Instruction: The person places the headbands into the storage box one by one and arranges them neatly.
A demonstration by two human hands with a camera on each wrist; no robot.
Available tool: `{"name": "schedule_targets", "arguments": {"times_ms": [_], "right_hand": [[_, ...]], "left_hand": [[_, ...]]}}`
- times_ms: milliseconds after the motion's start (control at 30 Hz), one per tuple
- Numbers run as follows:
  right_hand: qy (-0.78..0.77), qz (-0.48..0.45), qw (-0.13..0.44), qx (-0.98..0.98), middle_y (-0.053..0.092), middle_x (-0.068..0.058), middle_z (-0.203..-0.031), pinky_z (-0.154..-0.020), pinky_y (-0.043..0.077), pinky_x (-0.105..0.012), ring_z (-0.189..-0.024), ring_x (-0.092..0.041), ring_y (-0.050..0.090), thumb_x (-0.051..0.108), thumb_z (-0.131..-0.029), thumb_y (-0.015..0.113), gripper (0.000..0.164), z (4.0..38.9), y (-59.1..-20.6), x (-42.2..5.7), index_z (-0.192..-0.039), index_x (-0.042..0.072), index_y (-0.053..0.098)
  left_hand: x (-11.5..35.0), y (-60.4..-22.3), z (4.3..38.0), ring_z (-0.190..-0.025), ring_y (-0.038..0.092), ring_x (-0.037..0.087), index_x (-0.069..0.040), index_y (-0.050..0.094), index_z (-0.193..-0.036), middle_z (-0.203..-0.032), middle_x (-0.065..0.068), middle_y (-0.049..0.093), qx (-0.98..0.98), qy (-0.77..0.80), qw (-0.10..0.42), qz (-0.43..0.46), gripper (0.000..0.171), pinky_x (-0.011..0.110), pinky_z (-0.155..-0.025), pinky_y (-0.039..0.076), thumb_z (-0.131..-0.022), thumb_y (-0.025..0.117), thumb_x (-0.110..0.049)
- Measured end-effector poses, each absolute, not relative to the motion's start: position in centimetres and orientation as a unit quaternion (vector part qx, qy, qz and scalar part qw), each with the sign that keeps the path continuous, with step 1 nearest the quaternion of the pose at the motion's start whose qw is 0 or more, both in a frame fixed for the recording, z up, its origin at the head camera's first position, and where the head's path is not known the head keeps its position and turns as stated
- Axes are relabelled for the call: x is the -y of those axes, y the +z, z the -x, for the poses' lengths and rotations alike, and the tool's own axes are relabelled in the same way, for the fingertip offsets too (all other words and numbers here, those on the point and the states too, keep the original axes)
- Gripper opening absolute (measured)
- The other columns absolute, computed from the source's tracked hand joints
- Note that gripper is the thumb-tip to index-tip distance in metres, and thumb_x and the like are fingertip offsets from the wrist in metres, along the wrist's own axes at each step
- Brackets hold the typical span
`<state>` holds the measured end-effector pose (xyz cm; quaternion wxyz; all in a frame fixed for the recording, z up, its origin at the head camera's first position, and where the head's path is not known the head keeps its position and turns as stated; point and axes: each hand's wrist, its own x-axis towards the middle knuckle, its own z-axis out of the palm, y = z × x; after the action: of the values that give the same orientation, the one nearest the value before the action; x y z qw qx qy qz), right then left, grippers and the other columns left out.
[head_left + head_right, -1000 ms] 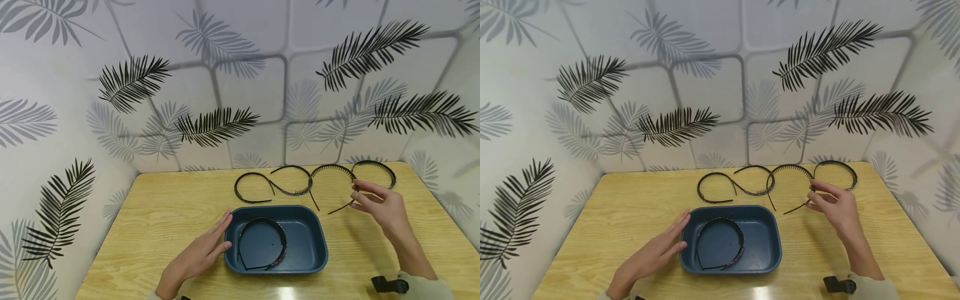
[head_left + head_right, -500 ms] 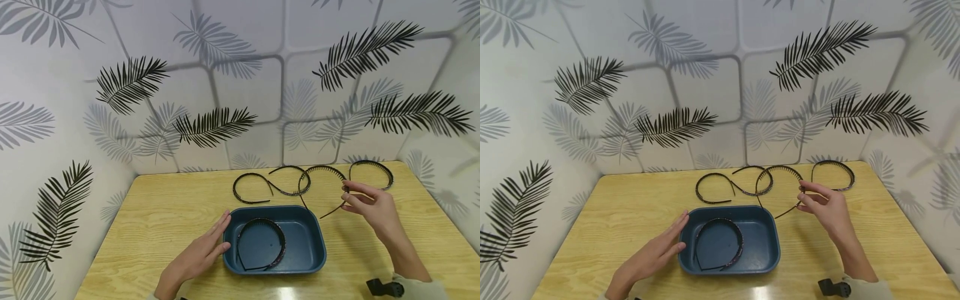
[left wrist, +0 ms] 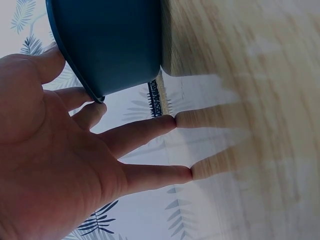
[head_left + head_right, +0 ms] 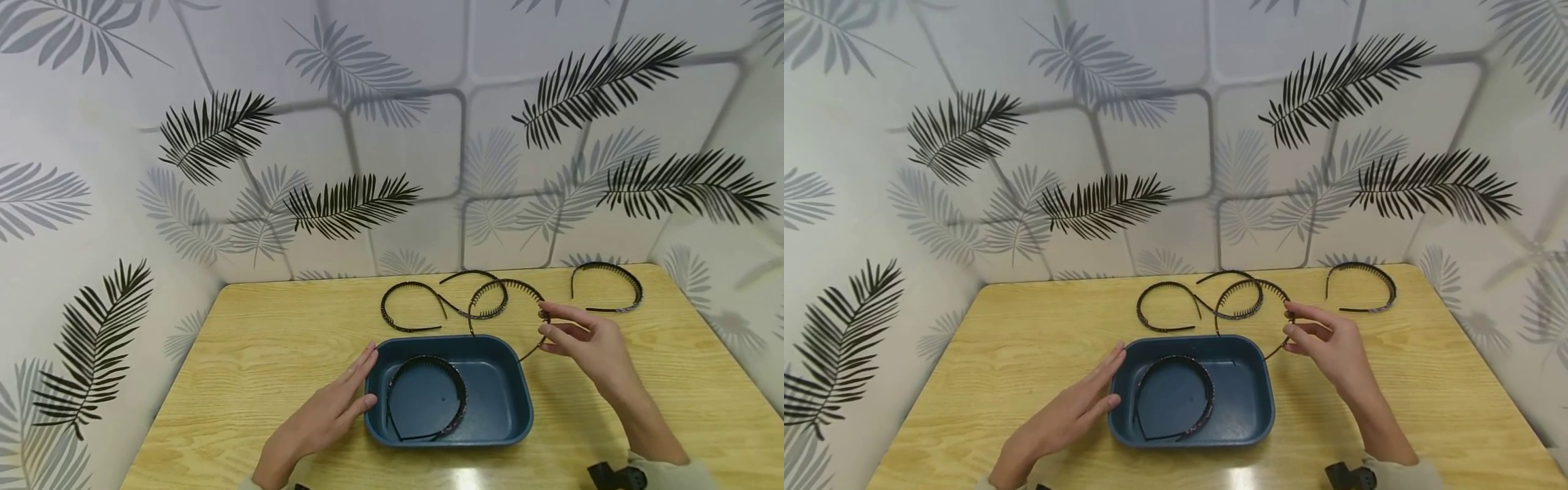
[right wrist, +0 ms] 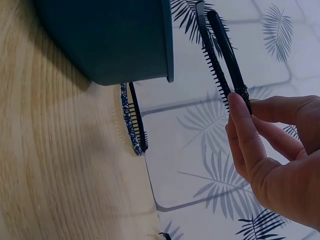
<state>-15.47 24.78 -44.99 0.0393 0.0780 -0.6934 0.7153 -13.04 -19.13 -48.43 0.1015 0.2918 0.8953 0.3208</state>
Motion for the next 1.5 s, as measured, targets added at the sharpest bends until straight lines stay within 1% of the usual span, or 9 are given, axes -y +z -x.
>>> {"name": "schedule_targets", "arguments": {"times_ms": [100,333,633,767,867,1033,1167,1367,1500], "right_hand": [[0.708,-0.085,0.031,0.700,0.072,0.005,-0.119,-0.076,0.061,-0.035,-0.095,-0.013,0.074,0.001,-0.096,0.071,0.040,15.4,-45.1,-24.3,-0.135,-0.005,0.064],[0.686,-0.090,0.007,0.722,0.071,0.006,-0.121,-0.078,0.061,-0.037,-0.096,-0.013,0.073,0.005,-0.098,0.071,0.042,15.3,-45.5,-22.9,-0.138,-0.005,0.062],[0.666,-0.097,-0.008,0.739,0.068,0.002,-0.123,-0.076,0.061,-0.039,-0.100,-0.021,0.072,0.004,-0.097,0.072,0.043,15.1,-46.1,-20.8,-0.136,-0.009,0.061],[0.667,-0.101,-0.013,0.738,0.066,-0.008,-0.129,-0.076,0.062,-0.040,-0.101,-0.020,0.071,0.002,-0.096,0.072,0.042,15.0,-46.2,-20.0,-0.135,-0.009,0.062],[0.669,-0.104,-0.022,0.736,0.063,-0.021,-0.132,-0.075,0.062,-0.040,-0.101,-0.017,0.071,0.002,-0.096,0.072,0.042,14.8,-46.3,-19.4,-0.135,-0.009,0.062],[0.674,-0.107,-0.039,0.730,0.056,-0.036,-0.135,-0.076,0.062,-0.040,-0.100,-0.022,0.071,0.000,-0.095,0.072,0.043,14.7,-46.6,-18.5,-0.135,-0.010,0.061],[0.671,-0.114,-0.043,0.732,0.056,-0.037,-0.134,-0.076,0.062,-0.040,-0.100,-0.026,0.071,-0.001,-0.095,0.071,0.041,14.6,-46.8,-18.1,-0.135,-0.010,0.062],[0.668,-0.129,-0.045,0.732,0.057,-0.038,-0.132,-0.074,0.062,-0.039,-0.096,-0.020,0.072,-0.004,-0.095,0.070,0.040,14.4,-47.1,-17.3,-0.133,-0.011,0.062],[0.663,-0.133,-0.060,0.734,0.057,-0.038,-0.133,-0.074,0.062,-0.038,-0.096,-0.023,0.073,-0.005,-0.095,0.070,0.041,14.2,-47.2,-16.6,-0.134,-0.013,0.060]], "left_hand": [[19.1,-48.4,13.1,-0.155,0.016,0.014,-0.019,0.013,-0.167,-0.172,-0.008,0.005,-0.896,0.320,0.100,-0.292,0.067,0.052,-0.118,0.031,-0.111,0.048,-0.031],[19.1,-48.5,13.2,-0.154,0.018,0.014,-0.021,0.012,-0.167,-0.171,-0.014,0.001,-0.898,0.317,0.104,-0.288,0.067,0.051,-0.118,0.032,-0.111,0.047,-0.032],[19.1,-48.4,13.3,-0.154,0.018,0.018,-0.017,0.012,-0.167,-0.172,-0.009,0.003,-0.895,0.315,0.091,-0.302,0.067,0.053,-0.116,0.033,-0.111,0.048,-0.029],[19.1,-48.5,13.3,-0.154,0.019,0.019,-0.017,0.012,-0.167,-0.172,-0.009,0.003,-0.895,0.314,0.090,-0.303,0.067,0.054,-0.116,0.033,-0.111,0.048,-0.030],[19.1,-48.5,13.3,-0.154,0.018,0.019,-0.017,0.012,-0.167,-0.172,-0.008,0.003,-0.896,0.314,0.096,-0.299,0.067,0.054,-0.116,0.033,-0.111,0.048,-0.030],[19.1,-48.6,13.3,-0.154,0.018,0.019,-0.018,0.012,-0.167,-0.172,-0.008,0.003,-0.898,0.312,0.097,-0.295,0.067,0.054,-0.116,0.033,-0.111,0.048,-0.030],[19.1,-48.6,13.3,-0.154,0.018,0.019,-0.018,0.012,-0.167,-0.171,-0.011,0.002,-0.898,0.312,0.097,-0.294,0.067,0.054,-0.117,0.033,-0.111,0.048,-0.030],[19.1,-48.6,13.3,-0.154,0.018,0.019,-0.018,0.013,-0.167,-0.171,-0.010,0.003,-0.898,0.311,0.095,-0.295,0.067,0.054,-0.117,0.033,-0.111,0.048,-0.030],[19.1,-48.6,13.3,-0.154,0.018,0.019,-0.017,0.013,-0.167,-0.172,-0.009,0.003,-0.898,0.311,0.094,-0.295,0.067,0.055,-0.117,0.033,-0.111,0.048,-0.030]]}}
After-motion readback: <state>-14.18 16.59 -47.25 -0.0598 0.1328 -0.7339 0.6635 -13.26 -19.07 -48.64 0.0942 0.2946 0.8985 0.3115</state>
